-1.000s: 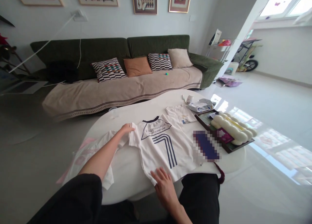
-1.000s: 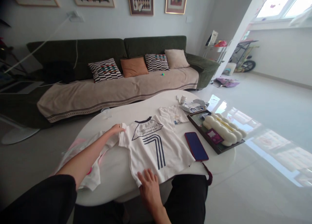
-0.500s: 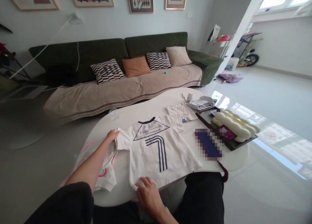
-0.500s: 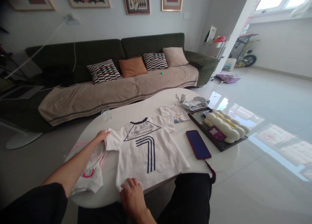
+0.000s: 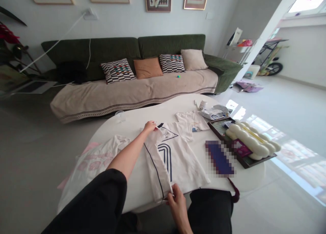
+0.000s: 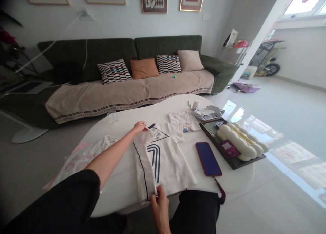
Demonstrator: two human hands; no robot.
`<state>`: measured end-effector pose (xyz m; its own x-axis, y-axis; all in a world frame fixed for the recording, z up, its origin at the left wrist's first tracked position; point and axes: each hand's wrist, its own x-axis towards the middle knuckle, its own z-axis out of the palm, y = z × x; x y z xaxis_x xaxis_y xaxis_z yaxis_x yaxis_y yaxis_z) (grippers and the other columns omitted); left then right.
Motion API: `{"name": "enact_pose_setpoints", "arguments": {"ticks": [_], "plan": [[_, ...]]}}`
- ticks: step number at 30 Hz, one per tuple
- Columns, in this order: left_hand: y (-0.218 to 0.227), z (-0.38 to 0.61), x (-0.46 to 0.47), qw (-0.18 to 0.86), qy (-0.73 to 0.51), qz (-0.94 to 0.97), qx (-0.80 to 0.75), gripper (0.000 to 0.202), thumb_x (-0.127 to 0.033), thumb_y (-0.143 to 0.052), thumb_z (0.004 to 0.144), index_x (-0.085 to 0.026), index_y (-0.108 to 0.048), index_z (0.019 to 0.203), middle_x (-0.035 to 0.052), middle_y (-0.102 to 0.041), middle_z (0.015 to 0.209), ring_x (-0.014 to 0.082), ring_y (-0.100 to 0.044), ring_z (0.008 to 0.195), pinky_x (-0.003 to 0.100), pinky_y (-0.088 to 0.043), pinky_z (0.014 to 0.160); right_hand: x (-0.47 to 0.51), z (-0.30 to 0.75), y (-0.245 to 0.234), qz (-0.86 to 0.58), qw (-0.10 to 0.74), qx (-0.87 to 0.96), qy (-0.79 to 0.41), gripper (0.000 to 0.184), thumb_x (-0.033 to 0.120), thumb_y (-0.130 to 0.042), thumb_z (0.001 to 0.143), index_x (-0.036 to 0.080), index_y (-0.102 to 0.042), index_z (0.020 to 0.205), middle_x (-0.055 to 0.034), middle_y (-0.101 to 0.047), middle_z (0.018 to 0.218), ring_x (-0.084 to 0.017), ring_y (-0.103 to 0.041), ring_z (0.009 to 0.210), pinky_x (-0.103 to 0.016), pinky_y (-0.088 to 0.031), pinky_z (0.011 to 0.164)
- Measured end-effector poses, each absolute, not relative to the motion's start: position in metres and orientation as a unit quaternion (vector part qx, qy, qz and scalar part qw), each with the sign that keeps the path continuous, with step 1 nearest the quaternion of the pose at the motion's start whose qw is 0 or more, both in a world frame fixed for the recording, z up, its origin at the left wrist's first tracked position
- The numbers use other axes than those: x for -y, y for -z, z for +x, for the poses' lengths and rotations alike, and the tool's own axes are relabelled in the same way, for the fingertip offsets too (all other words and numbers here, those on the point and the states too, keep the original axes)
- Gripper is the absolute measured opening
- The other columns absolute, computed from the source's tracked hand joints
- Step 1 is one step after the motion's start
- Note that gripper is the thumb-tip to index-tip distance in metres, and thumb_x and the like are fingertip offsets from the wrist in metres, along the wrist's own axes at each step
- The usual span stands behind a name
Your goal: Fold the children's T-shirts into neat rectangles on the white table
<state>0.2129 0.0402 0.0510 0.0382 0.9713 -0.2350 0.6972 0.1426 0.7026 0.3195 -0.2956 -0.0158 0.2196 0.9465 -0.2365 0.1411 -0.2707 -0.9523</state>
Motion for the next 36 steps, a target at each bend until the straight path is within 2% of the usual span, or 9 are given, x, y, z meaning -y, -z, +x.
{"name": "enact_pose_setpoints", "arguments": {"ticks": [5, 8, 10, 13, 17, 23, 26, 30, 36], "plan": [[-0.021, 0.236, -0.02, 0.3, -0.233, 0.676, -0.632, 0.038, -0.023, -0.052, 0.081, -0.014, -0.049, 0.118, 0.0087, -0.063, 0.102, 0.0176, -0.057, 0.097, 0.029, -0.043, 0.087, 0.301, 0.323, 0.024, -0.658, 0.402, 0.434, -0.466, 0.024, 0.045, -0.039, 0.082, 0.022, -0.039, 0.076, 0.0044, -0.052, 0.054, -0.012, -0.051, 0.045, -0.022, -0.04, 0.048], [-0.018, 0.224, -0.002, 0.24, -0.26, 0.706, -0.614, 0.043, -0.02, -0.045, 0.083, -0.014, -0.043, 0.126, 0.012, -0.051, 0.123, 0.0204, -0.044, 0.117, 0.034, -0.033, 0.1, 0.304, 0.333, 0.018, -0.718, 0.315, 0.509, -0.355, 0.031, 0.048, -0.035, 0.085, 0.022, -0.039, 0.067, 0.0019, -0.051, 0.052, -0.014, -0.053, 0.046, -0.022, -0.038, 0.046], [-0.017, 0.213, 0.014, 0.206, -0.273, 0.719, -0.605, 0.045, -0.021, -0.041, 0.084, -0.013, -0.039, 0.129, 0.0134, -0.041, 0.132, 0.0217, -0.03, 0.127, 0.036, -0.024, 0.106, 0.303, 0.339, 0.01, -0.755, 0.246, 0.56, -0.237, 0.029, 0.044, -0.034, 0.086, 0.022, -0.045, 0.07, -0.0028, -0.057, 0.063, -0.018, -0.057, 0.056, -0.025, -0.04, 0.051], [-0.008, 0.199, 0.044, 0.161, -0.255, 0.756, -0.581, 0.053, -0.03, -0.045, 0.083, -0.013, -0.036, 0.132, 0.0141, -0.029, 0.14, 0.0266, -0.014, 0.133, 0.041, -0.017, 0.108, 0.294, 0.34, -0.002, -0.732, 0.211, 0.635, -0.128, 0.025, 0.035, -0.037, 0.087, 0.021, -0.054, 0.098, -0.0119, -0.061, 0.099, -0.025, -0.059, 0.089, -0.035, -0.045, 0.073], [0.014, 0.189, 0.078, 0.119, -0.164, 0.812, -0.548, 0.06, -0.046, -0.051, 0.078, -0.024, -0.038, 0.132, 0.0098, -0.021, 0.145, 0.035, -0.009, 0.133, 0.05, -0.017, 0.104, 0.279, 0.32, 0.005, -0.627, 0.192, 0.742, -0.139, 0.05, 0.033, -0.045, 0.084, 0.029, -0.034, 0.133, -0.0075, -0.03, 0.142, -0.03, -0.025, 0.129, -0.049, -0.028, 0.099], [0.022, 0.164, 0.086, 0.116, -0.115, 0.827, -0.539, 0.058, -0.052, -0.049, 0.078, -0.036, -0.035, 0.132, 0.0027, -0.02, 0.146, 0.0316, -0.01, 0.133, 0.048, -0.014, 0.105, 0.289, 0.283, 0.023, -0.604, 0.15, 0.756, -0.202, 0.064, 0.031, -0.052, 0.081, 0.033, -0.022, 0.138, -0.0081, -0.014, 0.146, -0.033, -0.011, 0.132, -0.06, -0.019, 0.099], [0.016, 0.147, 0.084, 0.121, -0.098, 0.84, -0.52, 0.057, -0.051, -0.047, 0.079, -0.037, -0.034, 0.133, 0.0025, -0.02, 0.146, 0.0318, -0.01, 0.133, 0.049, -0.015, 0.104, 0.303, 0.279, 0.011, -0.546, 0.159, 0.772, -0.284, 0.065, 0.031, -0.056, 0.077, 0.032, -0.028, 0.136, -0.0096, -0.018, 0.145, -0.033, -0.016, 0.131, -0.058, -0.023, 0.099], [0.01, 0.136, 0.09, 0.122, -0.084, 0.843, -0.516, 0.056, -0.053, -0.045, 0.08, -0.037, -0.034, 0.133, 0.0027, -0.022, 0.146, 0.0325, -0.013, 0.133, 0.05, -0.017, 0.103, 0.302, 0.31, -0.013, -0.504, 0.271, 0.724, -0.386, 0.05, 0.026, -0.049, 0.079, 0.023, -0.04, 0.129, -0.0109, -0.041, 0.134, -0.022, -0.042, 0.12, -0.037, -0.037, 0.097], [0.015, 0.157, 0.086, 0.072, -0.142, 0.811, -0.563, 0.049, -0.041, -0.033, 0.088, -0.026, -0.033, 0.135, 0.0073, -0.02, 0.146, 0.0325, -0.01, 0.133, 0.052, -0.02, 0.102, 0.237, 0.408, -0.014, -0.657, 0.415, 0.545, -0.315, 0.034, 0.038, -0.038, 0.082, 0.017, -0.055, 0.102, -0.0097, -0.061, 0.102, -0.017, -0.061, 0.082, -0.029, -0.05, 0.072]]}}
